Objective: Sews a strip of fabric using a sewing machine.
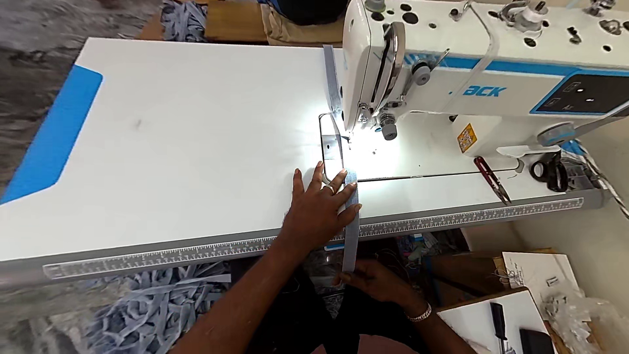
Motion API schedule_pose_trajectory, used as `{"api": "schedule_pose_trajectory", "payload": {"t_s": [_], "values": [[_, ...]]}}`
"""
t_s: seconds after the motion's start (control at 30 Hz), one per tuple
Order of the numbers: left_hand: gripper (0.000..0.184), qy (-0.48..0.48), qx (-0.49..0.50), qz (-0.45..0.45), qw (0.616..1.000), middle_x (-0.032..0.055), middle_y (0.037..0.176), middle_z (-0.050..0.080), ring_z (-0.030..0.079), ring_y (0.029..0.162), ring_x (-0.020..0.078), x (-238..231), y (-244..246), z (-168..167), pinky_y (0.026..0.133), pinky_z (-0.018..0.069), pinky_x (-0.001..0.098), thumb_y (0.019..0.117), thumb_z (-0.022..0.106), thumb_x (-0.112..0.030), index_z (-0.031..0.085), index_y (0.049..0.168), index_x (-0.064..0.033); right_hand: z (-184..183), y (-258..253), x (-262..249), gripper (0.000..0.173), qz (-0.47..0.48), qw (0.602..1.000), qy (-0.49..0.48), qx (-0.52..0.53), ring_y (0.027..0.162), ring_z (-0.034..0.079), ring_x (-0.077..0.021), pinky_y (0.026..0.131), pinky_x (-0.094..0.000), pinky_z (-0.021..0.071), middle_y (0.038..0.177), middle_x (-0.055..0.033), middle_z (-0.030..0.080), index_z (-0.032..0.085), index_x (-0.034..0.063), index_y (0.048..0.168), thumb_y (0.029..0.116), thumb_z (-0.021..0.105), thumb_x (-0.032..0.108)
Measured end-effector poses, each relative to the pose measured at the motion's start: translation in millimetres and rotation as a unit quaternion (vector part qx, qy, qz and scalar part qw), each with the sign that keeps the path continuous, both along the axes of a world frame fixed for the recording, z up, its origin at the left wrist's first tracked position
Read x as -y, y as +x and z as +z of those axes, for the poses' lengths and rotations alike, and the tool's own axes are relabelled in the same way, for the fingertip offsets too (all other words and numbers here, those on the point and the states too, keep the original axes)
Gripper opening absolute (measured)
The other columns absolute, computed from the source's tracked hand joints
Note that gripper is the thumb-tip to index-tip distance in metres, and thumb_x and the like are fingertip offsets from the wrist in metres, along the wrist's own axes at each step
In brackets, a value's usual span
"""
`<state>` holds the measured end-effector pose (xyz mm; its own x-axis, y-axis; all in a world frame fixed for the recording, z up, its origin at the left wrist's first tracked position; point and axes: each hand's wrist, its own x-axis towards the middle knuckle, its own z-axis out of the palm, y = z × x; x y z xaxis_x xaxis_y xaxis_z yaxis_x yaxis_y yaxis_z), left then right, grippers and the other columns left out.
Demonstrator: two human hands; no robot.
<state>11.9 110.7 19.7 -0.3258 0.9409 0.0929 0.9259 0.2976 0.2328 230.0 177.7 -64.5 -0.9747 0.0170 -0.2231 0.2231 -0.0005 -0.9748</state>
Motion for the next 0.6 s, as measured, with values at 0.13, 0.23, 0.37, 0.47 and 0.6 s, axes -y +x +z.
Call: {"api": "schedule_pose_trajectory", "payload": {"t_s": [0.13,0.23,0.37,0.47,0.6], "values": [[0.061,0.004,0.005,0.001,1.000,-0.0067,0.162,0.044,0.023,0.156,0.0388,0,0,2,0.118,0.0080,0.0774,0.1028,0.029,-0.067,0.057,0.147,-0.0374,1,-2,3,0.030,-0.013,1.000,0.001,0.004,0.085,0.062,-0.0011,0.080,-0.0206,0.0519,0.100,-0.0003,0.070,0.071,0.0050,0.116,0.1061,0.056,0.030],[0.060,0.002,0.005,0.000,1.000,-0.0070,0.162,0.044,0.023,0.156,0.0387,1,0,2,0.118,0.0081,0.0771,0.1031,0.029,-0.067,0.057,0.147,-0.0377,7,-3,1,0.028,-0.011,1.000,-0.001,0.010,0.087,0.063,-0.0006,0.081,-0.0208,0.0529,0.101,-0.0001,0.072,0.072,0.0042,0.113,0.1057,0.057,0.028],[0.061,-0.002,0.005,-0.001,1.000,-0.0061,0.162,0.044,0.022,0.156,0.0388,1,0,1,0.118,0.0083,0.0770,0.1024,0.029,-0.068,0.056,0.148,-0.0382,0,1,4,0.029,0.003,1.000,0.006,0.025,0.084,0.063,-0.0015,0.080,-0.0216,0.0530,0.099,-0.0005,0.071,0.071,0.0048,0.114,0.1060,0.057,0.029],[0.061,-0.004,0.006,0.001,1.000,-0.0065,0.162,0.043,0.022,0.156,0.0390,1,-1,1,0.118,0.0083,0.0773,0.1025,0.029,-0.068,0.056,0.148,-0.0384,-4,3,7,0.029,0.004,1.000,0.019,0.023,0.087,0.064,-0.0031,0.082,-0.0226,0.0536,0.102,-0.0024,0.071,0.071,0.0042,0.117,0.1050,0.059,0.028],[0.059,0.010,0.007,-0.002,1.000,-0.0050,0.161,0.045,0.023,0.156,0.0397,2,0,1,0.118,0.0095,0.0776,0.1030,0.031,-0.066,0.058,0.147,-0.0373,0,2,6,0.028,0.009,0.999,0.024,0.033,0.088,0.066,-0.0041,0.082,-0.0240,0.0551,0.099,-0.0019,0.072,0.071,0.0046,0.114,0.1027,0.063,0.029]]}}
